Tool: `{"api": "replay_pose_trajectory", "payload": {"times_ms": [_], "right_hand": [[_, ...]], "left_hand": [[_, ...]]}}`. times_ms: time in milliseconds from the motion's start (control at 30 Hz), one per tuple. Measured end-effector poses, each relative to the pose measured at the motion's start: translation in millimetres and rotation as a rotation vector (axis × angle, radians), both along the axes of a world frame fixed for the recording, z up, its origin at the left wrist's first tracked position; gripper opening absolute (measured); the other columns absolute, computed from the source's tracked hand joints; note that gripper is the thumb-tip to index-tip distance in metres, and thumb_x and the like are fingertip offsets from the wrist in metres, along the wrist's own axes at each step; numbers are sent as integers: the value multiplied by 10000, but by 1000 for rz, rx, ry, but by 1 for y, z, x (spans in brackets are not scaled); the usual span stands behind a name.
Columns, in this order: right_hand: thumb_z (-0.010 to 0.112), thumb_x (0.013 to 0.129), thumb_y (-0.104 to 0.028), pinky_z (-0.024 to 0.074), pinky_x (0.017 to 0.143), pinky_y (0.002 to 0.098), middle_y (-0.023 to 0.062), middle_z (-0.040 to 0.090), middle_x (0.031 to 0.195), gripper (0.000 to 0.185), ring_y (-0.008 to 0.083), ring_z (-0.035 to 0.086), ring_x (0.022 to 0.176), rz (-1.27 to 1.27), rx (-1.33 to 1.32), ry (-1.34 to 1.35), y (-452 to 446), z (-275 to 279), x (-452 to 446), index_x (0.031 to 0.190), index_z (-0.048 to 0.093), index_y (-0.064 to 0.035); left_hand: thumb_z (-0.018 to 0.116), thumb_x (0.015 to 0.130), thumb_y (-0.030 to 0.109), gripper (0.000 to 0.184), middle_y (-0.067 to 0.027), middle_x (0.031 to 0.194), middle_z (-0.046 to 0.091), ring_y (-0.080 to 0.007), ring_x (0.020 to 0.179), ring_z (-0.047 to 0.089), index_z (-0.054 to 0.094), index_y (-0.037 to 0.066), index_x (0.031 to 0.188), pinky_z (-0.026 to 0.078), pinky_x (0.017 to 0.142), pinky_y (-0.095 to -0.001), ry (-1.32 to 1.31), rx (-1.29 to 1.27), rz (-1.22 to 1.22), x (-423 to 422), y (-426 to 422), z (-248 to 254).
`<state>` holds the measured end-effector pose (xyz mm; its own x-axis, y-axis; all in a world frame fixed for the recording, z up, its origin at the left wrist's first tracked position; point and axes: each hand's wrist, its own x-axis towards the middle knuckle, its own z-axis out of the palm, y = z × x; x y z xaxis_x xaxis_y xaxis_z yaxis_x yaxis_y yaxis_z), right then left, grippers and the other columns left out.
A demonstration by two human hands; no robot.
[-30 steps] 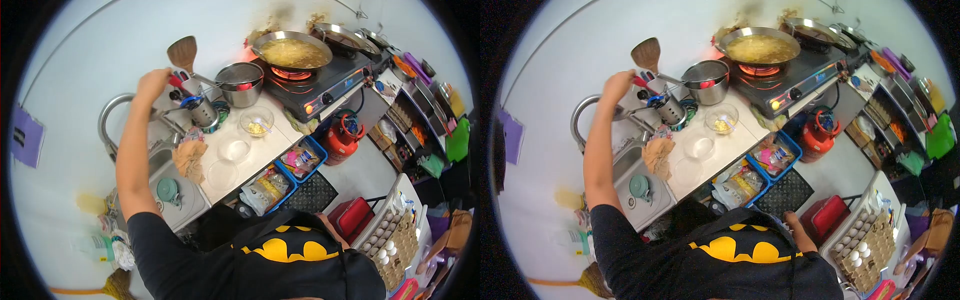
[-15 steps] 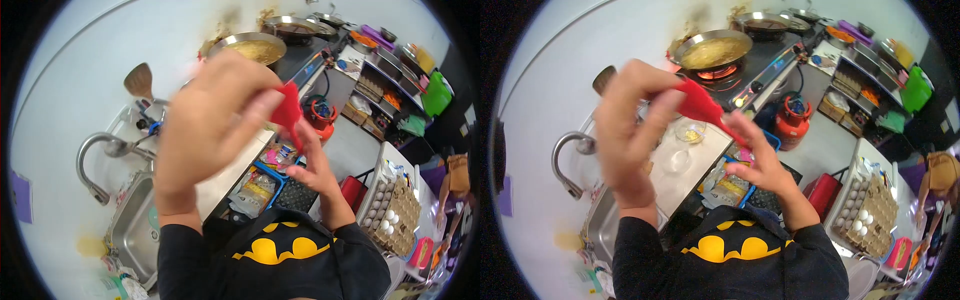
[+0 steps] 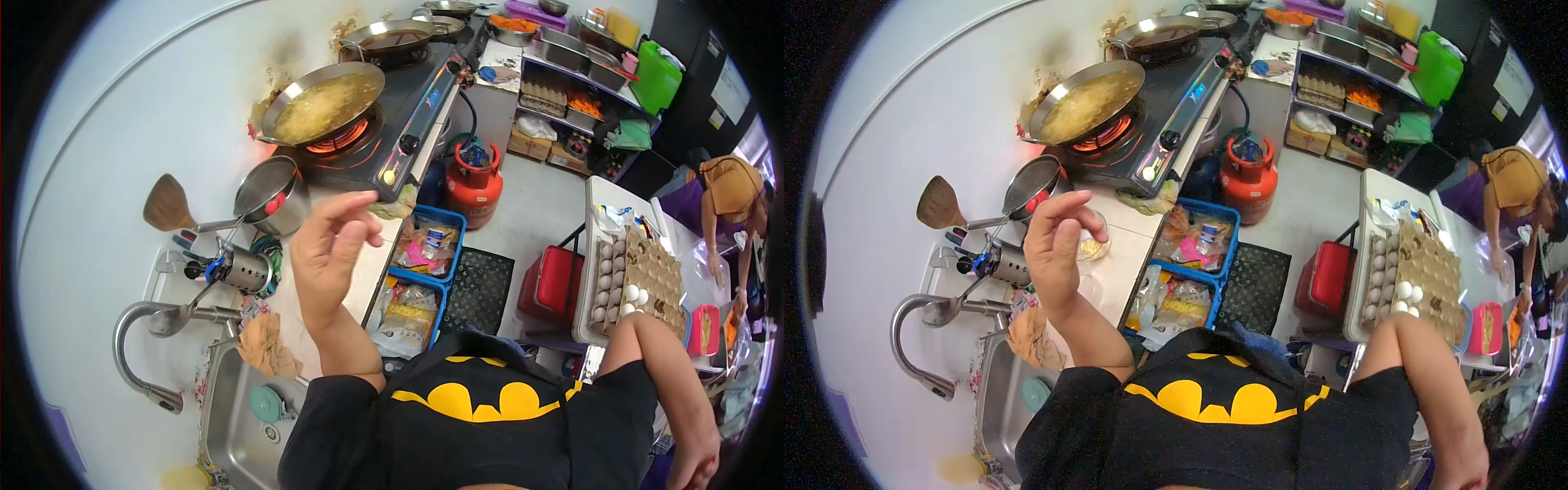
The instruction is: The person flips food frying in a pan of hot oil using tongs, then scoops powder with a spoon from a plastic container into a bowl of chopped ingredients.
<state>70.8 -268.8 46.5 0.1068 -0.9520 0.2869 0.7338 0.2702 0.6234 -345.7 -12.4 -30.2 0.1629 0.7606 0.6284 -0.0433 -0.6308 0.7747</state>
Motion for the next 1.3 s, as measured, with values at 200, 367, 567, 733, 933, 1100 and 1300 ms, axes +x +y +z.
{"api": "replay_pose_trajectory", "payload": {"times_ms": [200,367,567,733,933,1100,1300], "right_hand": [[491,947,-218,291,393,185,-46,472,661,136,46,363,465,-155,177,35,-6,18,-21,877,553,-120],[473,965,-200,290,387,179,-52,470,675,109,45,370,473,-127,123,15,16,25,-23,970,547,-120],[461,982,-209,283,377,185,-70,436,658,143,44,373,478,54,67,45,33,20,-10,1105,520,-166],[461,986,-205,261,364,183,-65,455,661,147,38,392,478,68,30,62,55,20,-5,1113,520,-161],[467,988,-213,263,348,169,-74,476,649,122,26,383,450,167,35,101,76,19,-5,1062,550,-162],[471,987,-222,271,342,167,-85,493,662,114,21,373,436,166,-9,129,84,16,-4,1022,562,-163],[463,990,-236,281,345,169,-81,490,662,130,18,376,443,152,-9,166,89,15,-5,1028,561,-161]], "left_hand": [[560,956,155,273,-73,823,615,-124,732,579,586,-36,1149,469,697,-244,-100,-50,113,-22,-1,-9],[548,964,152,270,-78,834,615,-125,742,580,576,-41,1151,474,712,-253,-87,-6,251,-42,-17,-9],[494,987,149,258,-81,848,588,-130,735,552,571,-40,1145,475,681,-260,-60,-3,412,-59,-35,-10],[500,986,127,235,-76,824,604,-121,727,570,585,-34,1135,481,695,-246,-66,-12,630,-77,-54,-11],[509,978,166,225,-33,808,586,-92,687,520,618,-3,1078,448,634,-234,-138,-64,944,-97,-69,-9],[539,969,249,268,-28,792,599,-99,675,546,634,16,1063,452,630,-235,-29,-253,1336,-143,-89,-21],[575,917,424,457,-92,765,608,-121,725,583,628,12,1109,474,652,-283,579,-740,1527,-206,-97,-64]]}}
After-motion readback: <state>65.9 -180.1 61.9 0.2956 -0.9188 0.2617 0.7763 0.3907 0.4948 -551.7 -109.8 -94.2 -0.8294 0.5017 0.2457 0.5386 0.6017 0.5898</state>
